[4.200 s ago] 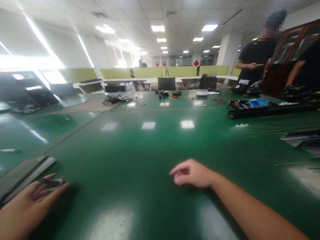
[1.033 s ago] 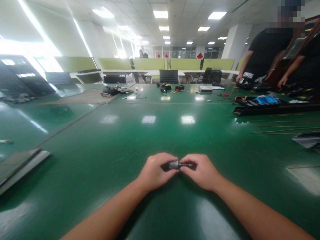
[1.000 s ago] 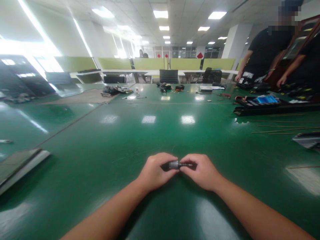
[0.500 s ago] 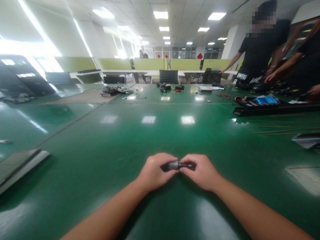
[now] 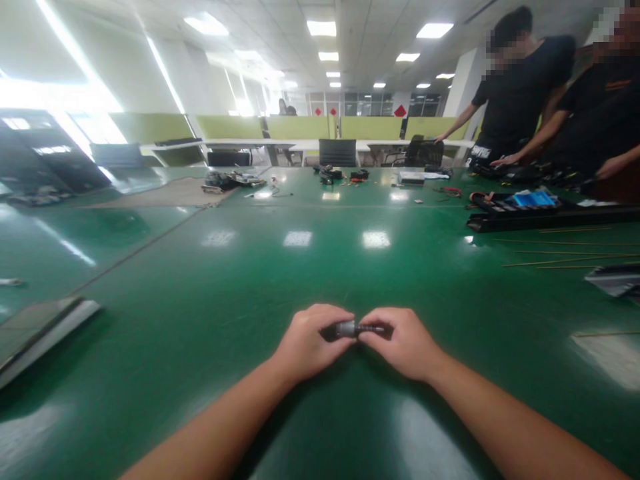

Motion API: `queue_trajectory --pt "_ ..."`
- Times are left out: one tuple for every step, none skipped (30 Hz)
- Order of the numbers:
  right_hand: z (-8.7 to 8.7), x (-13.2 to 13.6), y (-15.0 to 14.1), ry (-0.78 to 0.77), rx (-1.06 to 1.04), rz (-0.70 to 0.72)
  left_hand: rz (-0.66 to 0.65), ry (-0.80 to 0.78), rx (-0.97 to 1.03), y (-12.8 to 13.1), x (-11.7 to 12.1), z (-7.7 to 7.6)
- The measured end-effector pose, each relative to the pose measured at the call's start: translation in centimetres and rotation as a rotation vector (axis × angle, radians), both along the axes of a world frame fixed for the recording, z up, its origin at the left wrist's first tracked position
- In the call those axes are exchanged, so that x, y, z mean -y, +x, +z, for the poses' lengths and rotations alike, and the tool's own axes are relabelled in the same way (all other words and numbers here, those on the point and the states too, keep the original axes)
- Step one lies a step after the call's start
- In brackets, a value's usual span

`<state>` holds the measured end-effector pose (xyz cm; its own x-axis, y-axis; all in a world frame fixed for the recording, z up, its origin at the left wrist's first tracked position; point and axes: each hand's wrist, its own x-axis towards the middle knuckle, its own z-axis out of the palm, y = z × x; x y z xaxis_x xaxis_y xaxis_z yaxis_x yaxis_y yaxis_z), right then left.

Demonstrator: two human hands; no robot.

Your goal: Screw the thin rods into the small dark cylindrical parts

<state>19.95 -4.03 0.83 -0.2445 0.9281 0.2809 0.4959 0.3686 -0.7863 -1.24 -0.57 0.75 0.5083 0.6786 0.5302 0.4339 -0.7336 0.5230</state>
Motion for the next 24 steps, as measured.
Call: queue_trajectory --pt "-0.01 0.03 0.01 0.000 0.002 -0.002 0.000 -0.002 0.000 -0.02 -0.01 0.00" --pt "-0.01 0.06 0.02 0.001 0.003 -0.001 0.001 -0.003 0.000 -0.03 -0.01 0.01" --pt "-0.01 0.08 0.03 0.002 0.004 -0.001 0.001 -0.005 0.000 -0.05 -0.01 0.03" --pt "-0.01 0.09 0.04 0.003 0.003 0.000 0.001 -0.006 0.000 -0.06 -0.01 0.05" --pt "-0.01 0.10 0.05 0.004 0.003 0.001 0.001 -0.007 0.000 -0.07 0.01 0.08" --pt "0.00 0.10 0.05 0.004 0.004 0.001 0.001 -0.006 0.002 -0.08 0.02 0.10" --pt "0.00 0.09 0.04 0.006 0.005 0.000 0.001 -0.006 0.004 -0.08 0.04 0.12" --pt "0.01 0.08 0.03 0.007 0.007 -0.001 0.003 -0.006 0.007 -0.09 0.06 0.14" --pt "0.02 0.06 0.01 0.009 0.009 -0.003 0.004 -0.007 0.009 -0.09 0.08 0.16" --pt "0.02 0.04 0.00 0.009 0.012 -0.003 0.006 -0.007 0.010 -0.09 0.09 0.18" --pt "0.04 0.03 -0.01 0.009 0.016 -0.005 0.006 -0.007 0.010 -0.09 0.10 0.19" --pt "0.06 0.02 -0.03 0.008 0.018 -0.007 0.007 -0.006 0.010 -0.09 0.09 0.21" --pt "0.09 0.01 -0.04 0.006 0.019 -0.007 0.007 -0.004 0.008 -0.08 0.09 0.23" --pt "0.12 0.01 -0.05 0.005 0.021 -0.005 0.006 0.000 0.007 -0.08 0.07 0.25" --pt "0.15 0.02 -0.05 0.005 0.024 -0.005 0.005 0.005 0.008 -0.07 0.06 0.27" --pt "0.17 0.02 -0.06 0.005 0.026 -0.004 0.004 0.012 0.009 -0.07 0.05 0.28" --pt "0.19 0.03 -0.06 0.004 0.029 -0.003 0.002 0.016 0.010 -0.07 0.03 0.28" --pt "0.18 0.04 -0.07 0.005 0.032 -0.001 -0.001 0.020 0.011 -0.06 0.02 0.26" --pt "0.16 0.05 -0.07 0.007 0.034 0.000 -0.001 0.023 0.013 -0.07 0.01 0.22" --pt "0.11 0.05 -0.06 0.012 0.035 -0.001 0.001 0.024 0.013 -0.07 -0.01 0.17" --pt "0.06 0.05 -0.06 0.017 0.035 -0.002 0.002 0.025 0.012 -0.08 -0.02 0.10" --pt "-0.01 0.05 -0.05 0.020 0.035 -0.002 0.002 0.026 0.010 -0.09 -0.04 0.03" --pt "-0.07 0.05 -0.04 0.021 0.034 -0.002 0.001 0.028 0.008 -0.09 -0.06 -0.04" --pt "-0.14 0.04 -0.03 0.020 0.034 -0.004 0.000 0.030 0.005 -0.10 -0.08 -0.09"
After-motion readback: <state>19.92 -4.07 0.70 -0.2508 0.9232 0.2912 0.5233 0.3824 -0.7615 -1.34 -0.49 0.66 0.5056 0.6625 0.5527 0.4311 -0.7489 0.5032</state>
